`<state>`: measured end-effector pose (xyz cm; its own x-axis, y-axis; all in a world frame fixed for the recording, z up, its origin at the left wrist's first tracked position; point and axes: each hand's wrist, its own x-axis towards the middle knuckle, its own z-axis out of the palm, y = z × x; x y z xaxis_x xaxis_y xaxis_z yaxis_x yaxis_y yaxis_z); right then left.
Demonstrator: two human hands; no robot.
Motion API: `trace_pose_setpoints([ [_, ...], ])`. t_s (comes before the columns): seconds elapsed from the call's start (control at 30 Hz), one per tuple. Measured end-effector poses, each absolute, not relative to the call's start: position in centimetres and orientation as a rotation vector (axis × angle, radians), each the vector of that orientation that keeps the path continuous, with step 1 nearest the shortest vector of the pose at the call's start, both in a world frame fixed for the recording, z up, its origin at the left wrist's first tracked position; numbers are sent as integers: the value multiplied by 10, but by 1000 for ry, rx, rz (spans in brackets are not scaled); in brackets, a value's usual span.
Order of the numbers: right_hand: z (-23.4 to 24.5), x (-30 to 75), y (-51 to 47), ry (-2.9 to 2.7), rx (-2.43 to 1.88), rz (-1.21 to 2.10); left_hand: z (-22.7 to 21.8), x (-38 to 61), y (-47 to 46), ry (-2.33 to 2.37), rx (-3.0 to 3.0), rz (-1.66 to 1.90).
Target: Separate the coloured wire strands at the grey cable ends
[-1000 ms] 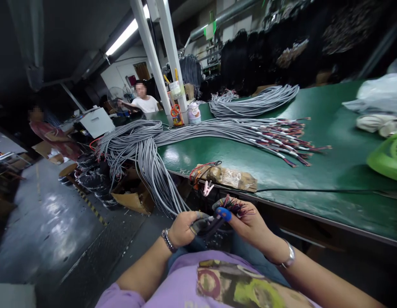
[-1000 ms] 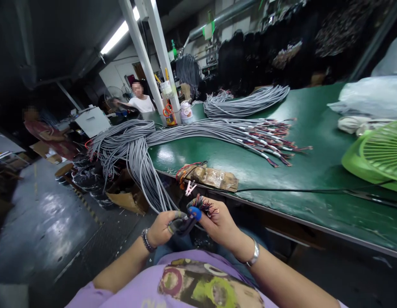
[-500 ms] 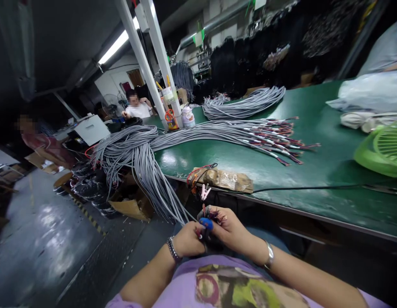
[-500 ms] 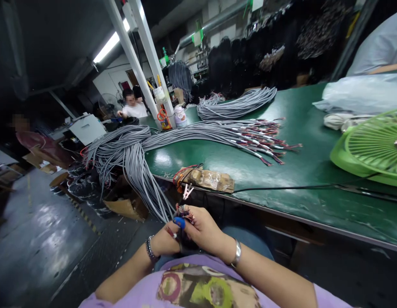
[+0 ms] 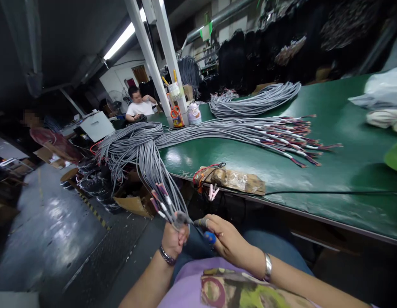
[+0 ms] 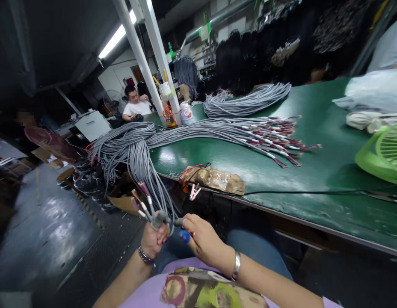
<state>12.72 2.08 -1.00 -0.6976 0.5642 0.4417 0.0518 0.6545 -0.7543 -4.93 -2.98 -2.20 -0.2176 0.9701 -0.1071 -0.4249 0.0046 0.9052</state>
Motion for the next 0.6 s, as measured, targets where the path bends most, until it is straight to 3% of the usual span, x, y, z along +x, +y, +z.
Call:
trace_pose_setpoints([
  [0.1,-6,129,22,-2236,-423,770,-23,-42,-34,1232,857,1224],
  [0.2,-7,132,27,-2143,-462,835,-23,-30,-34,1312,1072,917],
  [0.4,-14,125,32,-2052,-517,1077,-18,-17,-22,1191,1228,1137],
  [0.6,-9,114,44,-1972,-487,1770,-31,-19,-20,1162,912,1078],
])
